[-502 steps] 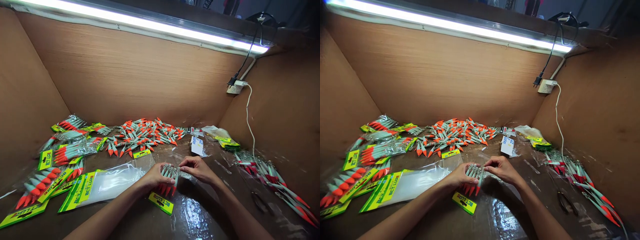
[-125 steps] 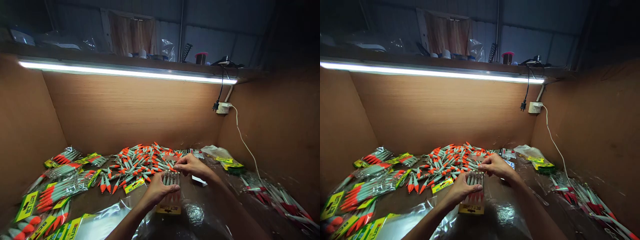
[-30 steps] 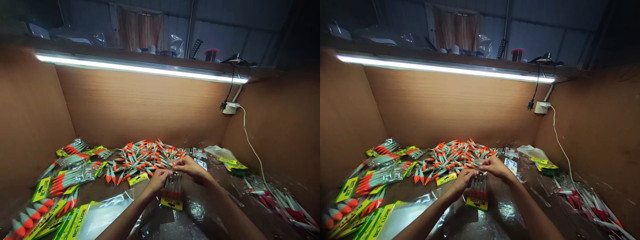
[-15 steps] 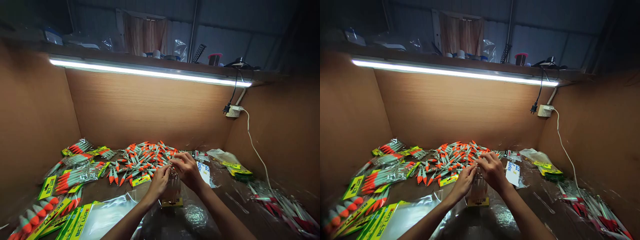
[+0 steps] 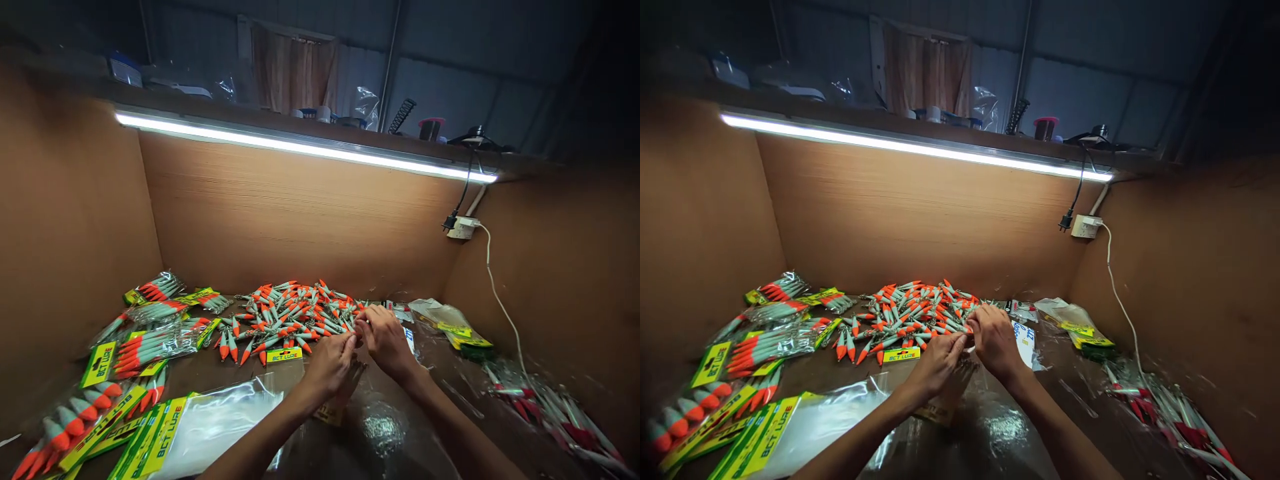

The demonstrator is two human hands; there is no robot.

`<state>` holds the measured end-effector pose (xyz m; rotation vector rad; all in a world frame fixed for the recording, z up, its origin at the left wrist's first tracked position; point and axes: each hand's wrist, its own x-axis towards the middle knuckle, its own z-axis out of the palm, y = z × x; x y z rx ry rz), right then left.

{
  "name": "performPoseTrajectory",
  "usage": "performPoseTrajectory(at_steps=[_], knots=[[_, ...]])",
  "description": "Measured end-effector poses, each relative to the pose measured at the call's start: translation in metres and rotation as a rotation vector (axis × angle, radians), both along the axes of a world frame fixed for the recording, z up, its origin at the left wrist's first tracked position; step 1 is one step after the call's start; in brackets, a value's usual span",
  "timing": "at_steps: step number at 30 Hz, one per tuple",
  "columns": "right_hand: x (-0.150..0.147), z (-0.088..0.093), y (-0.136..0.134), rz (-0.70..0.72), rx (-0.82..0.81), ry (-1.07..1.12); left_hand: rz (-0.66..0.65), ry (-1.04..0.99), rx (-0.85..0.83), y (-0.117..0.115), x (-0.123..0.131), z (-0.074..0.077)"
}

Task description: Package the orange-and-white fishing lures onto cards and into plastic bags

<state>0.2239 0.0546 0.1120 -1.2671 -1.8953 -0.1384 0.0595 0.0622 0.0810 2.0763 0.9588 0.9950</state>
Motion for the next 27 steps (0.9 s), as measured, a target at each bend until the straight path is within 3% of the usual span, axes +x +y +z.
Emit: performPoseTrajectory(at_steps=[3, 5, 9, 12, 14, 17, 22, 27], knots=[[0.024, 0.000, 0.013, -0.015, -0.100, 0.467, -0.099, -0.148, -0.080, -0.001, 0.005, 0.003], [0.052, 0.005, 0.016, -0.047, -0.106, 0.616, -0.162, -0.377, -0.265, -0.002, 0.007, 0.004], [0.122, 0.022, -0.002, -0.106, -0.083, 0.664, -0.195, -0.719, -0.698, 0.001, 0.006, 0.001], [0.165, 0.034, -0.027, -0.175, -0.068, 0.649, -0.188, -0.763, -0.857, 0.004, 0.002, -0.004], [0.177, 0.037, -0.044, -0.224, -0.054, 0.619, -0.202, -0.744, -0.904, 0.005, 0.002, -0.007], [0.160, 0.027, -0.063, -0.186, -0.120, 0.578, -0.224, -0.699, -0.937, 0.001, 0.007, -0.014], [0.081, -0.021, -0.072, 0.092, -0.664, 0.720, -0.273, -0.647, -0.945, -0.017, 0.019, -0.029], [0.046, -0.058, -0.069, 0.265, -0.777, 0.834, -0.298, -0.612, -0.870, -0.035, 0.011, -0.054]])
